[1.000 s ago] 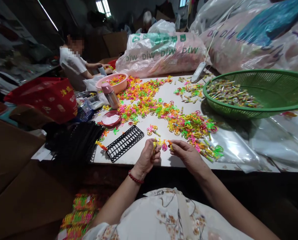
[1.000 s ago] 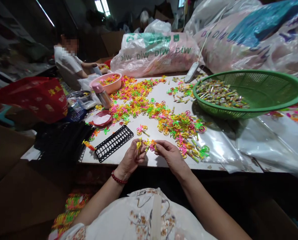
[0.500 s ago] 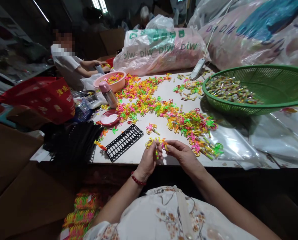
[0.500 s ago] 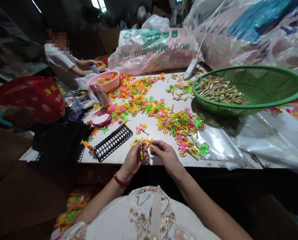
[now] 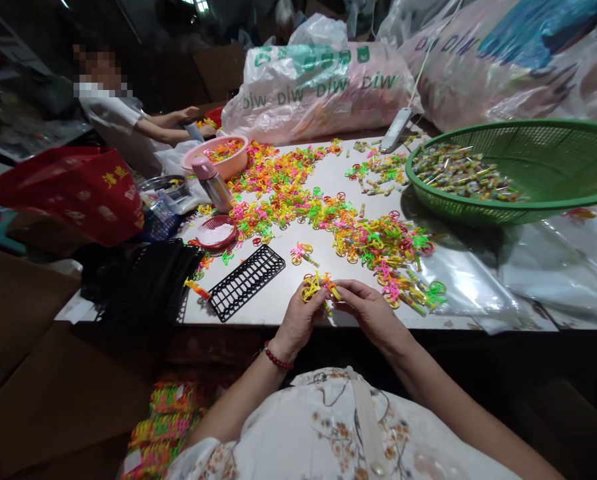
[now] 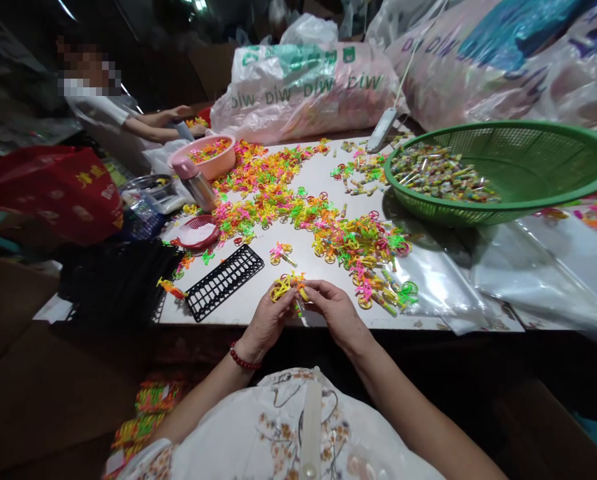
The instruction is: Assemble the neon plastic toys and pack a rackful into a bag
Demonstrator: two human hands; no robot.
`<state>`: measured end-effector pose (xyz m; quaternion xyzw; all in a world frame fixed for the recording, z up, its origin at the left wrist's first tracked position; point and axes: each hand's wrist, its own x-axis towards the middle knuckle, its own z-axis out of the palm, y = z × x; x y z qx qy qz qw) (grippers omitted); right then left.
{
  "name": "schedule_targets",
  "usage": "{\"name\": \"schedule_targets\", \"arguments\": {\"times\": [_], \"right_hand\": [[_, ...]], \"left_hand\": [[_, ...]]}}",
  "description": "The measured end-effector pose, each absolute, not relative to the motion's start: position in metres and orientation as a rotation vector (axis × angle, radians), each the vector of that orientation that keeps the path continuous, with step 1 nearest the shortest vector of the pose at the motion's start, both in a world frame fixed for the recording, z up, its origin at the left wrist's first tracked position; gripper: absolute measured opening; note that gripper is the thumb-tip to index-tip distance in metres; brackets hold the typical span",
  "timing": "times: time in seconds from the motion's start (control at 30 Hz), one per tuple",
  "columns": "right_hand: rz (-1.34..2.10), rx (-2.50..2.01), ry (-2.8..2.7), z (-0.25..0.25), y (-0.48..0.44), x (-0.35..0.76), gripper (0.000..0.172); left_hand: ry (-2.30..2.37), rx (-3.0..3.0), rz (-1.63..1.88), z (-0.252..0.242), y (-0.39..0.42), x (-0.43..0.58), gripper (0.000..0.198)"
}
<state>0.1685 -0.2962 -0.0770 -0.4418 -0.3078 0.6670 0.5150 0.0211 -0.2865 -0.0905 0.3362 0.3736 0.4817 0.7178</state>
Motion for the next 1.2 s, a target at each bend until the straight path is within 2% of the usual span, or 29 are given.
{"name": "schedule_targets", "arguments": {"times": [0.13,0.3,0.8,1.2], "right_hand": [[1.607,-1.062,-0.769,-0.079,-0.296,0.172,0.027],[1.581,-1.094,-0.791,-0.082,-0.296,0.173,0.029],[1.594,-1.122,-0.89,-0.078,-0.299,0.177,0.029],[1.635,-1.131,-0.87,-0.081,-0.299,0.176,0.028]], "left_hand": [[0.787,0.708,0.984,-0.09,-0.287,0.02,0.046],[0.809,0.804,0.994,-0.095,-0.286,0.022,0.036],[0.757,0.849,0.965,-0.097,-0.29,0.024,0.024],[0.934,0.966,1.059,-0.106,-0.292,0.025,0.038]]}}
